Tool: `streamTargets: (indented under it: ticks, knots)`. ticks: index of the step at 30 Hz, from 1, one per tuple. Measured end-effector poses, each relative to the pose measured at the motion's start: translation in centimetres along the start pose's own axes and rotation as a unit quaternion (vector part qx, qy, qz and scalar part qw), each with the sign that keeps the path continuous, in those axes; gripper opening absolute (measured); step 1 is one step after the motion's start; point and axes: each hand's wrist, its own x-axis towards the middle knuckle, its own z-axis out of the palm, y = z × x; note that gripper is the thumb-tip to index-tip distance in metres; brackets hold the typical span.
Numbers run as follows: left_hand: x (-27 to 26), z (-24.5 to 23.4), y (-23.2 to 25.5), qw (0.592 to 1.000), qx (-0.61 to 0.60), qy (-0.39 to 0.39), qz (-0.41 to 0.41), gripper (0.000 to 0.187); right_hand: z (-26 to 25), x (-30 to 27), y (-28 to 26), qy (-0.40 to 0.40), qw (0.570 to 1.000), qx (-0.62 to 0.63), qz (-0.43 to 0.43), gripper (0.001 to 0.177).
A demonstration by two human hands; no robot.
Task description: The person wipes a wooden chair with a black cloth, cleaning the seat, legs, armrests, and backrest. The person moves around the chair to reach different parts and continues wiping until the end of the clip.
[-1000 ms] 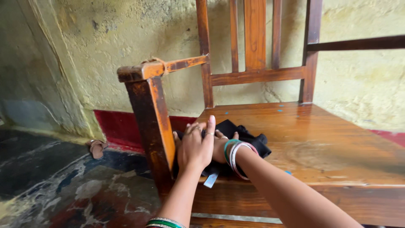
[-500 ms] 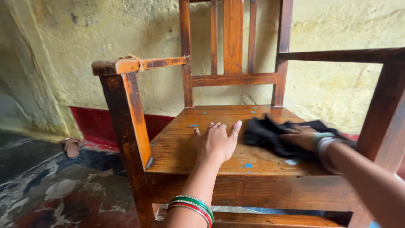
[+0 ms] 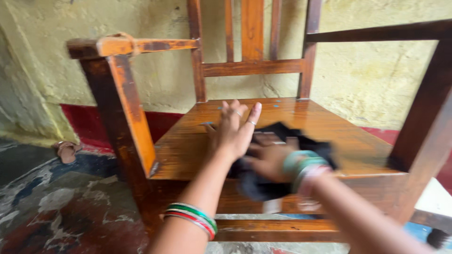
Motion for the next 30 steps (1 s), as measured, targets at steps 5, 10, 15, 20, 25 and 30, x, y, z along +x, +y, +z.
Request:
streamTargets:
  ticks: [5, 10, 15, 20, 25, 30]
  knots:
    - [-0.3, 0.1, 5.0, 0.972, 0.207, -0.113, -0.017, 0.092, 2.0, 2.4, -2.7, 0.08, 0.978, 0.086, -0.174, 0.061]
    - [-1.5, 1.0, 6.4, 0.976, 0.172, -0.127, -0.033, 0.093, 5.1, 6.4, 2.6, 0.034, 0.935, 0.178, -0.305, 0.05]
    - [-1.0, 1.5, 3.9, 0.979, 0.204, -0.031, 0.002, 0.093, 4.0, 4.5, 16.2, -0.049, 0.99, -0.126, -0.044, 0.057]
    - [-0.6, 0.0, 0.3, 0.974, 0.207, -0.069, -0.066, 0.092, 3.4, -1.7, 20.5, -0.069, 0.98, -0.185, 0.007, 0.063]
    - [1.2, -1.2, -0.2, 0.968, 0.151, -0.143, -0.14, 0.094, 0.2, -6.6, 10.5, -0.021, 0.993, -0.039, 0.113, 0.077]
    - [0.0, -2.0, 1.8, 0.978, 0.148, -0.125, -0.082, 0.093, -0.1, -4.9, -1.1, 0.067, 0.996, 0.014, 0.059, 0.079]
